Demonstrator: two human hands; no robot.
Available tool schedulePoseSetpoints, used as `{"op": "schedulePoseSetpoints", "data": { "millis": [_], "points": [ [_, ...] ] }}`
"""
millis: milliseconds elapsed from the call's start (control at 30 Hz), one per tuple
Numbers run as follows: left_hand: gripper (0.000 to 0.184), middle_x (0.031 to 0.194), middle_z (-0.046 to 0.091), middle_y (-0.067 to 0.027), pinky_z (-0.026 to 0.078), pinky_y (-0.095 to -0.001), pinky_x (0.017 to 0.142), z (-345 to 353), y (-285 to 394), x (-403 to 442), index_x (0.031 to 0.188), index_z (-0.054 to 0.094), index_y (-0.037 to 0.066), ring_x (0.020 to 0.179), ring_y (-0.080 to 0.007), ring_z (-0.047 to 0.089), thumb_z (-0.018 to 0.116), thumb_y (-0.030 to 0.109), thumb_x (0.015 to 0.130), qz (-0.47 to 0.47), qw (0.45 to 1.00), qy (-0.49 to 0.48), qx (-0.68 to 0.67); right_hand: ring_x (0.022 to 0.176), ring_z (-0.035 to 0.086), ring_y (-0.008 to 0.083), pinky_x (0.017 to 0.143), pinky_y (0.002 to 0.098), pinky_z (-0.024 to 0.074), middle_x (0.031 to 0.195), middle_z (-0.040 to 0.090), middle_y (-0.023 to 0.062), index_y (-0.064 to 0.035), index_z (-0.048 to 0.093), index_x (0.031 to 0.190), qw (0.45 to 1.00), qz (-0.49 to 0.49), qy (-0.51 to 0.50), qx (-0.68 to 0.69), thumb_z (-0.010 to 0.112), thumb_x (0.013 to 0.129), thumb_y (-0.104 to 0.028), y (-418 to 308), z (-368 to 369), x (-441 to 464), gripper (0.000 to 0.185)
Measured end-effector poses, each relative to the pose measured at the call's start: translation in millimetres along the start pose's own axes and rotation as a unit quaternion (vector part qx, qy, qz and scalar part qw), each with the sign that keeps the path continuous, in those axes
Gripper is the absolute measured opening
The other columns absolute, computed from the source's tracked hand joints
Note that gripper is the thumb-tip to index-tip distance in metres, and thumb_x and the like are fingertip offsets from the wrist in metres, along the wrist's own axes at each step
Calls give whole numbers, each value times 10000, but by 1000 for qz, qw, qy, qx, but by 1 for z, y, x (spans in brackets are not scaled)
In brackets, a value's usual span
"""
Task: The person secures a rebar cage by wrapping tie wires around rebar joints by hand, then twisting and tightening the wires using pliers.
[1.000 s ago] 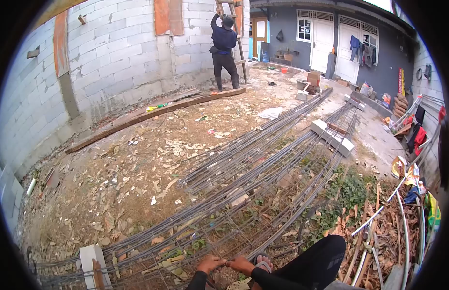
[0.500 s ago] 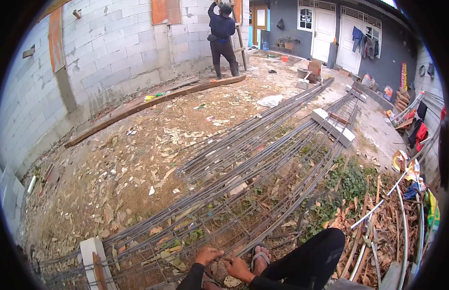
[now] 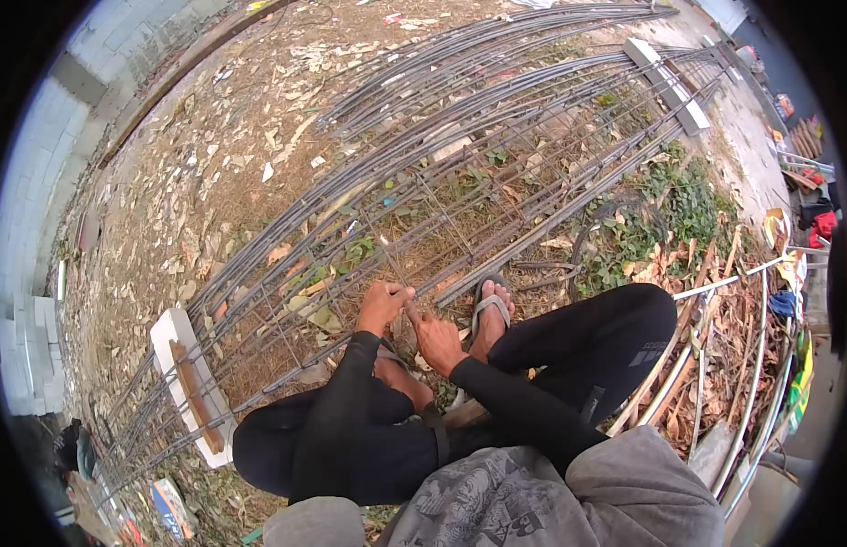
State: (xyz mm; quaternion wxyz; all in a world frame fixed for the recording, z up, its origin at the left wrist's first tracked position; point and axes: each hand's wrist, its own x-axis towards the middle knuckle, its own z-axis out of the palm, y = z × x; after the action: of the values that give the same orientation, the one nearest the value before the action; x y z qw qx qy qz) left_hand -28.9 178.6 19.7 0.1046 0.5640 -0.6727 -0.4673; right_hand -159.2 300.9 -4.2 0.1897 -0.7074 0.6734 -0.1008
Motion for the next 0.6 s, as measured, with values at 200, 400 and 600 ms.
{"op": "schedulePoseSetpoints", "data": {
  "millis": [200,400,600],
  "points": [
    [333,687,658,-221,491,-436,666,14,-11,0,870,755,-7,656,-362,645,732,324,840,43,996,78,8,622,702,283,500,383,524,823,683,168,33,304,1510,997,-28,18,-63,586,878,-130,1,5,12,710],
    [312,662,614,-190,455,-420,623,15,11,-18,831,737,5,599,-314,557,711,315,853,34,990,133,29,688,712,313,553,413,549,861,686,193,61,185,1533,1000,20,-17,-8,620,827,-85,-13,24,8,842],
    [425,772,660,-258,493,-476,727,6,17,-19,863,727,-31,762,-420,641,691,393,861,7,996,83,35,685,707,334,591,437,558,805,697,182,60,243,1501,999,19,-38,27,613,827,-66,-13,19,11,779]
  ]
}}
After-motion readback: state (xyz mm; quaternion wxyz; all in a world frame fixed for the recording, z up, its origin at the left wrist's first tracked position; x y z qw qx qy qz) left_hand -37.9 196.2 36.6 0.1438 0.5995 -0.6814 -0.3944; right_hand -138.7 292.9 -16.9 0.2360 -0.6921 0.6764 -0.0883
